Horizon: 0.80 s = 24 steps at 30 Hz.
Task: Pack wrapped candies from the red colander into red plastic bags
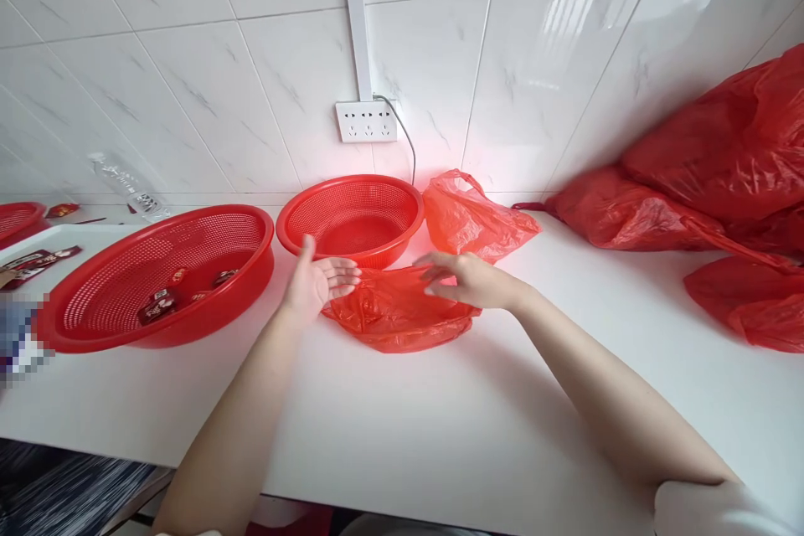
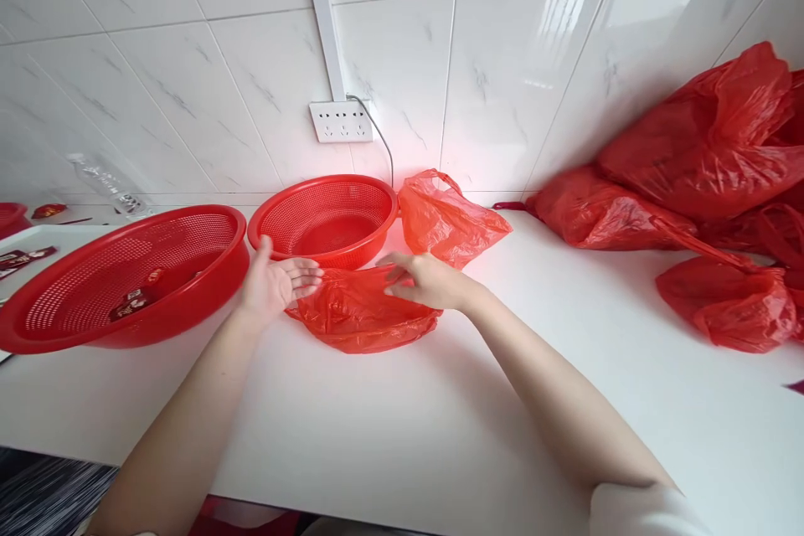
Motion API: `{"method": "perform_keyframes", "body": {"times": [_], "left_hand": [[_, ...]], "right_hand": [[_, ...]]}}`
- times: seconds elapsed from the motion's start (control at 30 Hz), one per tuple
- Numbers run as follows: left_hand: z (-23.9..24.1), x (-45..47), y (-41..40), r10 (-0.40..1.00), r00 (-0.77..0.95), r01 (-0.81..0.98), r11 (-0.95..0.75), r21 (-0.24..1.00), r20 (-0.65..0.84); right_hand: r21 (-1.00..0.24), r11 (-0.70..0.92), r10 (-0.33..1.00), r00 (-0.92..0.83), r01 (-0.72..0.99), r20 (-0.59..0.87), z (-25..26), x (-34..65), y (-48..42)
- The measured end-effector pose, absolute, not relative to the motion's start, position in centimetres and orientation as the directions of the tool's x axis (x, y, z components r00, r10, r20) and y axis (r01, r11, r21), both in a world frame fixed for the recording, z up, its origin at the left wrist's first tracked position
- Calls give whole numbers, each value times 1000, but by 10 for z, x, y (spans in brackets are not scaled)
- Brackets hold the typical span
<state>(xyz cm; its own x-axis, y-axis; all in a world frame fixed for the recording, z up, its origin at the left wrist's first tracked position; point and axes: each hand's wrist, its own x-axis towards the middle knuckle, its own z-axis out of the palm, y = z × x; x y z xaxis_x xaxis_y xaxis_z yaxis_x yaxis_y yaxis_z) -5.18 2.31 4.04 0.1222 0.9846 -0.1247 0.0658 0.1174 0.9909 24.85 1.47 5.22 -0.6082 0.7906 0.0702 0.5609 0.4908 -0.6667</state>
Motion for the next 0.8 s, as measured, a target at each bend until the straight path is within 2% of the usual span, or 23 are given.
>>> {"method": "perform_keyframes", "body": {"times": [0.07,0.13,0.17,0.23,0.3,0.37,0.47,0.63,0.8], "left_hand": [[52,-67,19,994,-50,37,95,995,-93],[62,-79,7,961,-262,288,-13,957,92],[66,-85,1,902,-352,487,-52,872,250],[71,-96,-10,729,-380,833,2,553,570],[71,-109,-14,639,-303,953,179,245,707],[65,-123,-10,695,-289,944,321,76,659],[53,-138,3,795,-348,905,422,-41,497],[43,-143,15,781,-390,876,479,-66,487],[40,-146,11,811,-320,912,404,-72,490]], "right_hand": [[-650,486,846,-502,584,181,64,237,19],[-588,476,874,-425,654,235,67,223,29],[-558,467,882,-408,686,235,65,215,36],[-497,438,898,-383,749,214,57,201,49],[-442,413,911,-357,796,209,46,187,60],[-415,400,915,-330,817,233,35,176,67],[-435,363,926,-270,824,263,25,169,73],[-527,406,879,-163,746,448,34,179,73],[-610,458,834,-75,647,547,66,201,54]]}}
